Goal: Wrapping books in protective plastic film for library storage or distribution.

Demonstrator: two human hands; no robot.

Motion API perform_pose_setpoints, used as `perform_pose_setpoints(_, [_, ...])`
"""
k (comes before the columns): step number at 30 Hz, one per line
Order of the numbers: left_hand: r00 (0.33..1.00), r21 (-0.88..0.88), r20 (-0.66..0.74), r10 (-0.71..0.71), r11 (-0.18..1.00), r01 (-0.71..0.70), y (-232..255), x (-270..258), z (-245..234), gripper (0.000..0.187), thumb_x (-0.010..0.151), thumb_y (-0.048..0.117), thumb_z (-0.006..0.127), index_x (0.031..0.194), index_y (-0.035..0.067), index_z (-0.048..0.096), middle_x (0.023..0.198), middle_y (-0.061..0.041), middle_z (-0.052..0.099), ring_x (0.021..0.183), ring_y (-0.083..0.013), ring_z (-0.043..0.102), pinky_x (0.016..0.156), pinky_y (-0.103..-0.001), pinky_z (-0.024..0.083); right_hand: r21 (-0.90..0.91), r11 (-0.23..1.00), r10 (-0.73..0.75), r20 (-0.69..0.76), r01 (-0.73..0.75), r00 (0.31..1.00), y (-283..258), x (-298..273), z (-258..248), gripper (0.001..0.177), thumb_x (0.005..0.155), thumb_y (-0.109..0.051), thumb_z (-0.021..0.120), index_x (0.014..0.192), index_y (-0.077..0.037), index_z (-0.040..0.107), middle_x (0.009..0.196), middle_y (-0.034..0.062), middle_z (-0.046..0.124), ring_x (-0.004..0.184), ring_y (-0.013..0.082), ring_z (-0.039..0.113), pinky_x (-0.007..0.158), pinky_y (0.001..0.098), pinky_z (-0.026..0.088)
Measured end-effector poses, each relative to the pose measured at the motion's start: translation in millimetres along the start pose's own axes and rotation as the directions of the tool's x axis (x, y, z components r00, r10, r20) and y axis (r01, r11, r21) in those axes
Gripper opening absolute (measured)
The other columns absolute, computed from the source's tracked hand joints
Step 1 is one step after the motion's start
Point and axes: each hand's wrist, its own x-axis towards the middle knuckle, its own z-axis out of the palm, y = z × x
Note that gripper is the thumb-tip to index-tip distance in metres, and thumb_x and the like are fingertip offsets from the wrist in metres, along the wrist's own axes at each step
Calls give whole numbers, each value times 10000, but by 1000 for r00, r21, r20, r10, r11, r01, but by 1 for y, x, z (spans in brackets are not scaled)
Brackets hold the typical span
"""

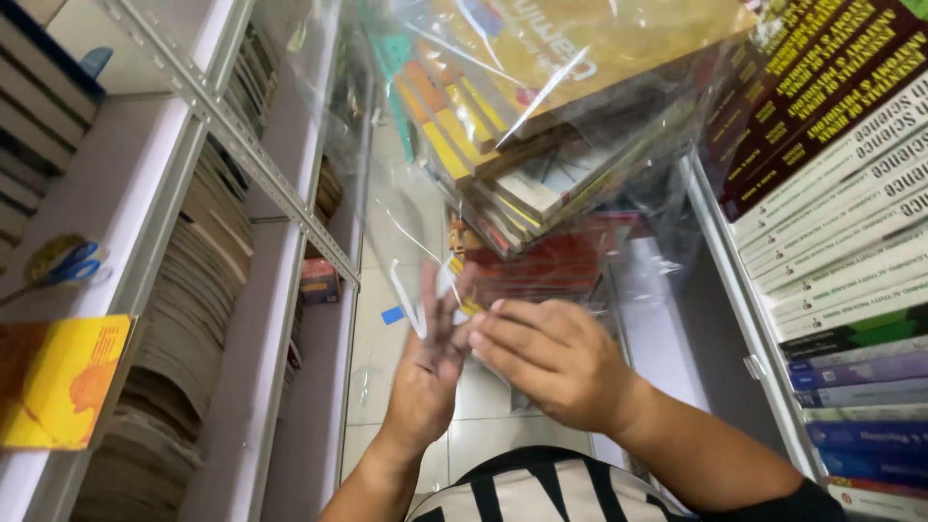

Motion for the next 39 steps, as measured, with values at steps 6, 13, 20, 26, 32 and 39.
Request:
perform_pose_setpoints(6, [843, -188, -537, -23, 978, -93, 12, -27, -43, 842, 1016, 103, 494, 1683, 316, 27, 1478, -275, 497, 1231, -426, 620, 1092, -540, 448, 62, 997, 42, -132, -34, 990, 12, -18, -20, 353, 818, -209, 809, 1137, -86, 723, 1280, 88, 680, 1225, 283, 626, 1063, 460, 444])
perform_pose_setpoints(13, [812, -211, -578, 85, 945, -249, 38, -82, -103, 910, 993, 17, 540, 1730, 311, 94, 1239, -229, 713, 1093, -392, 702, 1083, -583, 482, 624, 705, 655, -390, -337, 647, 77, -44, -15, 714, 1029, -426, 819, 1497, -91, 396, 1311, 135, 521, 1119, 269, 564, 1006, 304, 469])
perform_pose_setpoints(20, [772, -225, -631, -81, 971, -82, 17, -117, -159, 818, 912, 26, 567, 1665, 157, 276, 1085, -207, 743, 1044, -370, 709, 1066, -592, 495, 963, 158, 764, 21, -219, 645, 68, -5, -11, 757, 955, -280, 750, 1544, 15, 376, 1244, 304, 648, 993, 318, 686, 893, 367, 557])
perform_pose_setpoints(26, [605, -483, -707, -365, 875, -37, -15, -170, -212, 532, 927, 146, 556, 1444, 35, 493, 1084, -147, 732, 1073, -358, 690, 1019, -541, 504, 916, 345, 679, -91, -207, 729, 3, 57, 38, 370, 1119, -69, 599, 1462, 55, 541, 1357, 321, 618, 1113, 318, 667, 930, 363, 592])
perform_pose_setpoints(32, [277, -696, -701, -658, 716, -60, -61, -267, -269, 308, 989, 238, 507, 1237, 106, 634, 1194, -25, 714, 1194, -273, 629, 981, -454, 482, 943, 294, 585, -51, -153, 810, -27, 119, 104, 404, 1171, -208, 545, 1504, 14, 487, 1443, 277, 581, 1245, 333, 669, 967, 384, 608])
perform_pose_setpoints(39, [33, -781, -623, -781, 619, -84, -64, -361, -299, 329, 1009, 337, 474, 1165, 110, 654, 1231, -34, 718, 1220, -285, 625, 964, -455, 476, 953, 108, 668, 142, -284, 731, 5, 145, 211, 470, 1217, -260, 533, 1588, 23, 477, 1450, 240, 624, 1190, 322, 692, 864, 350, 605])
